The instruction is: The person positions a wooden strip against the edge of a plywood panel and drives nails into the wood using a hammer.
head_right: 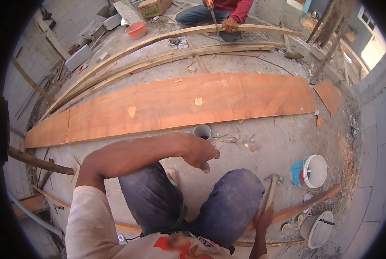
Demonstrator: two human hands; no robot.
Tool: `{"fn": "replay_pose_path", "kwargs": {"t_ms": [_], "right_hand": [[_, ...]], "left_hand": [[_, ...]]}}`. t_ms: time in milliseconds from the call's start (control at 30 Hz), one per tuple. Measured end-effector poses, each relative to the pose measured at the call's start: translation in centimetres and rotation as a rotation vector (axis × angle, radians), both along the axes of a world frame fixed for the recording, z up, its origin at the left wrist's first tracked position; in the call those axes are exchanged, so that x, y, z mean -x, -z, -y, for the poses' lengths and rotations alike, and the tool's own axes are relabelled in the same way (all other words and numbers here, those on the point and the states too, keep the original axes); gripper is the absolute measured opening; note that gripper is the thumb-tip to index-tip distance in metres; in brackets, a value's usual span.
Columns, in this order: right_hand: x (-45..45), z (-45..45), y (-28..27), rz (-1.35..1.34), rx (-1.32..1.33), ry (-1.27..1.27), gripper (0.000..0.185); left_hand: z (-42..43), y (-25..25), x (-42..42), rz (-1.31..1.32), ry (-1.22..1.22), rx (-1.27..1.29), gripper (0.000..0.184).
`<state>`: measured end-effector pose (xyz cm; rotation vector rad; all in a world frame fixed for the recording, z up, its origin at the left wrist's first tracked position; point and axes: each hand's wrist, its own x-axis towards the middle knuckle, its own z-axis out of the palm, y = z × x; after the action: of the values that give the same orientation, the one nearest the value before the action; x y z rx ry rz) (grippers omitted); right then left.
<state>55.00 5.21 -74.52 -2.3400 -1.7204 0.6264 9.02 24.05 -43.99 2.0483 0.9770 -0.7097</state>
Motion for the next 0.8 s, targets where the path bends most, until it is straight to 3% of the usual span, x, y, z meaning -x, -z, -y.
{"fn": "replay_pose_path", "kwargs": {"t_ms": [800], "right_hand": [[-0.1, 0.4, 0.6, -0.003, -0.046, -0.010, 0.090]], "left_hand": [[-0.4, 0.9, 0.2, 0.025, 0.023, -0.014, 0.062]]}}
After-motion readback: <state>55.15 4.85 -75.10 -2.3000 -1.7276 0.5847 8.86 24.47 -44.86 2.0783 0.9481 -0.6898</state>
